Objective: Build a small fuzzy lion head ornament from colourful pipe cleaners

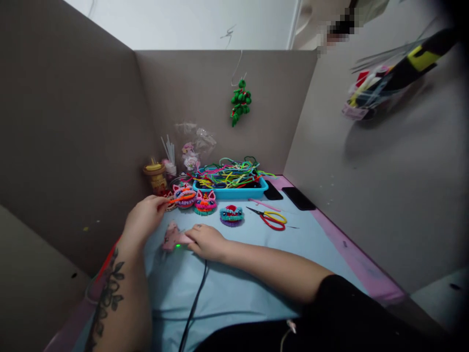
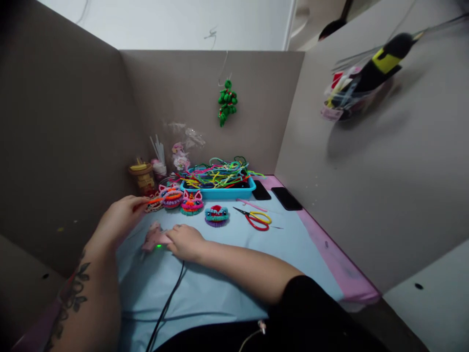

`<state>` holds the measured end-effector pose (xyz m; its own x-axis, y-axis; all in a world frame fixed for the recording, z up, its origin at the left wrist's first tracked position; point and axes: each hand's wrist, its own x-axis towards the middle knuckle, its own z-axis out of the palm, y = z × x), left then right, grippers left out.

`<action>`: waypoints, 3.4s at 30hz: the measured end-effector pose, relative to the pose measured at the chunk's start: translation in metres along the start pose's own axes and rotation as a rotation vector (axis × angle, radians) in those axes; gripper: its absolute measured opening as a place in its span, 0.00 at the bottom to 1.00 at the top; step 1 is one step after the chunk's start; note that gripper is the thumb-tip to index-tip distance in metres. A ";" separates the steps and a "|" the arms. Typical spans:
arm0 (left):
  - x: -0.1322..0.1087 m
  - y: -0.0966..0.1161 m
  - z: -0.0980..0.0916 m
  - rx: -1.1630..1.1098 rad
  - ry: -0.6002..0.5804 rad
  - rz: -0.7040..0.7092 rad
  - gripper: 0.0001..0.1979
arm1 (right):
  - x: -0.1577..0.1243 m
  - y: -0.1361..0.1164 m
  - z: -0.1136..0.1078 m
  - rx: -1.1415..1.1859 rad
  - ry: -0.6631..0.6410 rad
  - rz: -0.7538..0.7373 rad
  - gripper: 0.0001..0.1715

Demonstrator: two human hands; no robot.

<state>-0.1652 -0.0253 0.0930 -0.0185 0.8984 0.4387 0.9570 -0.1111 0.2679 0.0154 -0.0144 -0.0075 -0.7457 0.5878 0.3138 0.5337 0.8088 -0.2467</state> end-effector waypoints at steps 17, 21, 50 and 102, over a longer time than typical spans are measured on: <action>-0.026 0.093 0.058 0.153 -0.247 0.522 0.09 | -0.065 0.053 -0.038 0.695 0.433 0.370 0.07; -0.029 0.094 0.063 0.165 -0.204 0.563 0.08 | -0.067 0.058 -0.044 0.619 0.413 0.347 0.06; -0.047 0.111 0.089 0.258 -0.253 0.438 0.10 | -0.077 0.070 -0.052 0.262 0.352 0.092 0.06; -0.039 0.072 0.097 -0.113 0.083 0.343 0.11 | -0.146 0.283 -0.159 -0.238 0.506 0.977 0.08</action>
<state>-0.0671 -0.0266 0.0118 0.2700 0.7641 0.5859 0.8737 -0.4501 0.1844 0.3386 0.1309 0.0223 0.2528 0.8662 0.4311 0.9032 -0.0516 -0.4260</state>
